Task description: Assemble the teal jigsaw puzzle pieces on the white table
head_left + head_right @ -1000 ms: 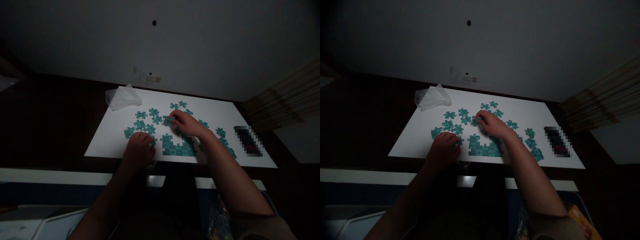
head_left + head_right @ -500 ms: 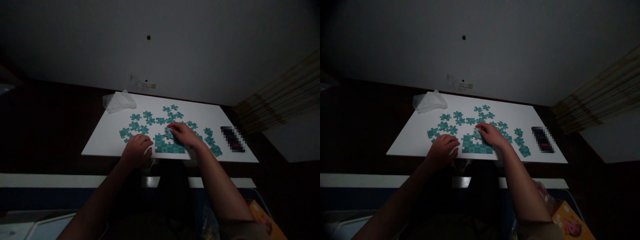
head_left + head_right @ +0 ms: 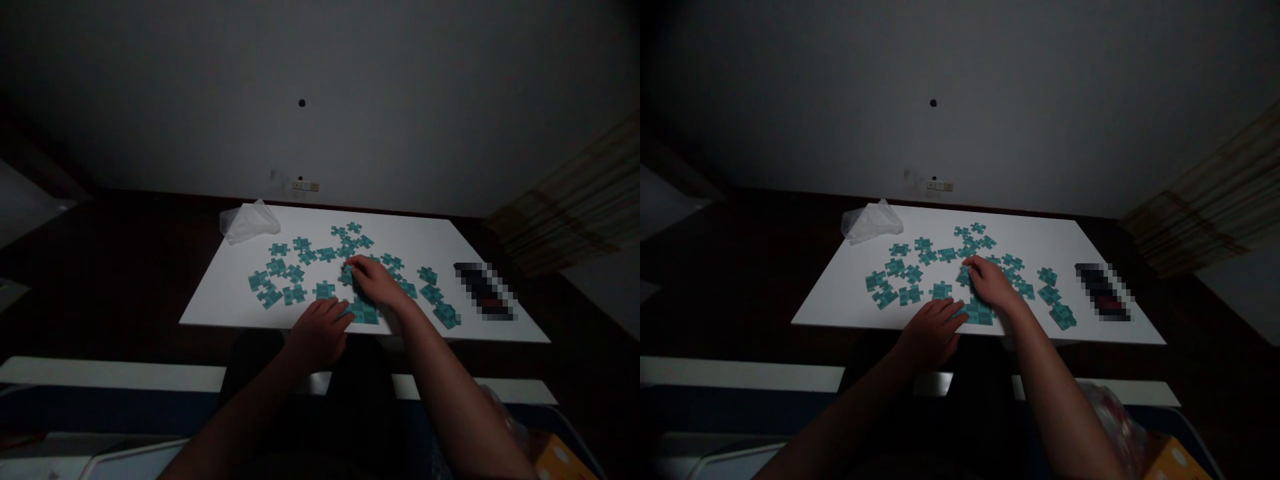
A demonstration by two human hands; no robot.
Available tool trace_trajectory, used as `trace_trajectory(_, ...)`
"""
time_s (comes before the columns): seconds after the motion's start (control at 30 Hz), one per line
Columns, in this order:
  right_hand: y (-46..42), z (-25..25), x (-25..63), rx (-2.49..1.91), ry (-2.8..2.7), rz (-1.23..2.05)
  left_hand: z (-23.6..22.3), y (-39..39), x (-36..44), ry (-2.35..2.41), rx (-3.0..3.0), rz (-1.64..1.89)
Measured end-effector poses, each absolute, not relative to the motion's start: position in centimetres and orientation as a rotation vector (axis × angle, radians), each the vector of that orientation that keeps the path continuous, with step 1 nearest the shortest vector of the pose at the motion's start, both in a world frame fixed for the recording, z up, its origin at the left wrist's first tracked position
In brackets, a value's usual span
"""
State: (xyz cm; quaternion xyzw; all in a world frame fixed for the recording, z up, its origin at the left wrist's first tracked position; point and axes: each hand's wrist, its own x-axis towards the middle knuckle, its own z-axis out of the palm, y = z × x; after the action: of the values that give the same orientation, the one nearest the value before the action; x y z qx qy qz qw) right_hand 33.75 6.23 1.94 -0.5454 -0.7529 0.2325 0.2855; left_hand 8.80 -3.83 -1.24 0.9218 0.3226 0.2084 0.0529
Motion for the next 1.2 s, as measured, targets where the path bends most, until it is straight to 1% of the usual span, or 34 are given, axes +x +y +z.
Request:
trace_trajectory(0.2, 7.1, 2.3, 31.6, -1.426, -2.051, 0.558, -0.9, -4.0, 8.9, 0.951, 2.787, 0.632)
trace_trajectory(0.33, 7.6, 2.9, 31.2, -1.441, -2.15, 0.539, 0.0, -3.2, 7.1, 0.915, 2.729, 0.703)
trace_trajectory(0.5, 7.9, 2.9, 31.3, -1.462, -2.335, 0.465, 1.2, -1.4, 3.9, 1.103, 2.723, 0.751)
trace_trajectory(0.63, 8.6, 3.3, 31.6, -1.467, -2.376, 0.402, 1.3, -1.1, 3.6, 1.184, 2.735, 0.714)
trace_trajectory(0.83, 12.6, 4.1, 31.4, -1.476, -2.441, 0.303, 1.3, -1.1, 4.2, 1.225, 2.706, 0.666)
trace_trajectory(1.0, 15.3, 3.0, 30.2, -1.409, -2.533, 0.234, 1.2, -0.8, 4.1, 1.199, 2.704, 0.662)
trace_trajectory(1.2, 15.2, 2.4, 30.5, -1.457, -2.48, 0.315, 1.3, -1.0, 4.2, 1.217, 2.67, 0.683)
